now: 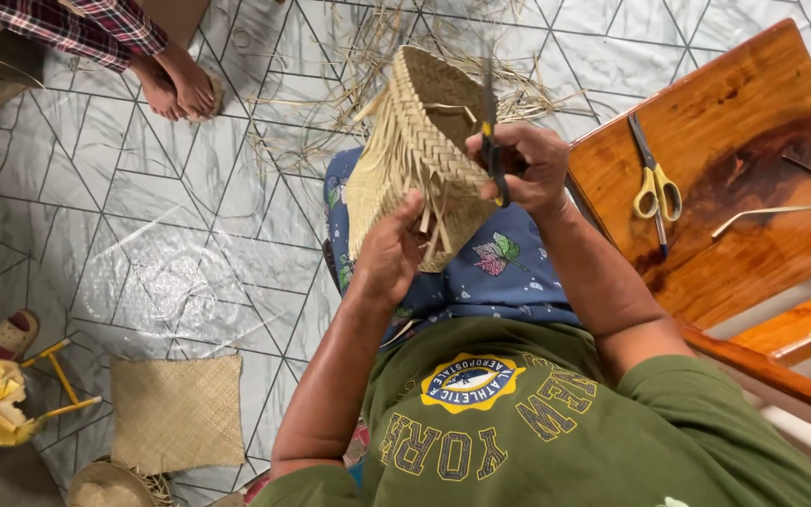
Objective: Trimming the excess fibers from the rim of a woven basket using scissors
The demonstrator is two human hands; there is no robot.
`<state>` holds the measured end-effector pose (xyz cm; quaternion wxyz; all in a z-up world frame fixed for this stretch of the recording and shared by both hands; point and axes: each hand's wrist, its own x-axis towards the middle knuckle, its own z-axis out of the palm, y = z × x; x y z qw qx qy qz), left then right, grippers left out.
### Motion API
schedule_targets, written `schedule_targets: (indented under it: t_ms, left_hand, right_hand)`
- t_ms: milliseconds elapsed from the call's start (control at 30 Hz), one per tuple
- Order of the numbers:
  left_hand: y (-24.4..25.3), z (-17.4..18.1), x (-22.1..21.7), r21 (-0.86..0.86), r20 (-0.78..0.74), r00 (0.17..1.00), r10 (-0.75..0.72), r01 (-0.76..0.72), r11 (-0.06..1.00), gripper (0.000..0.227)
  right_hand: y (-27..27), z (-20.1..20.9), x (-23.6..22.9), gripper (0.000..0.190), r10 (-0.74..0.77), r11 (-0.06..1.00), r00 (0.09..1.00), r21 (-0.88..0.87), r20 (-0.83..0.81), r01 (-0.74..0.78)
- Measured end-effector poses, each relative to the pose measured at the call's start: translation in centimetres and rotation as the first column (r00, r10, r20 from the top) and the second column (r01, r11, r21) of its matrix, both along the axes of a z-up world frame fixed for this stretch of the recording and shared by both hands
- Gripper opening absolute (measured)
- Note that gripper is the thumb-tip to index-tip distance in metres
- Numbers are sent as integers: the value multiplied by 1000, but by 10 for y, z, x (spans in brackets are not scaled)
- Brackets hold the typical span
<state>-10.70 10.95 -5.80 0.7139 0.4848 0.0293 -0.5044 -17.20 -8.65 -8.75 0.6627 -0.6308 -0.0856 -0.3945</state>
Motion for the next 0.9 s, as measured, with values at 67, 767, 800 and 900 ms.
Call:
schedule_targets:
  t_ms: [67,767,800,900]
  left_hand:
    - [3,17,-13,79,44,999,-20,16,997,38]
    - [5,21,-36,-35,-37,996,-83,82,996,55]
    - [2,28,-36,-44,12,998,-68,69,997,41]
    - [-4,41,-38,-44,111,992,-53,58,997,23]
  right_hand:
    - [4,-2,-7,54,48,999,998,-17,-29,-49]
    - [6,21,-62,35,102,950,988,-284,-118,-132]
    - [4,20,-61,35,128,944,987,-294,-99,-152]
    - [1,15,-61,35,149,944,985,-283,-86,-167]
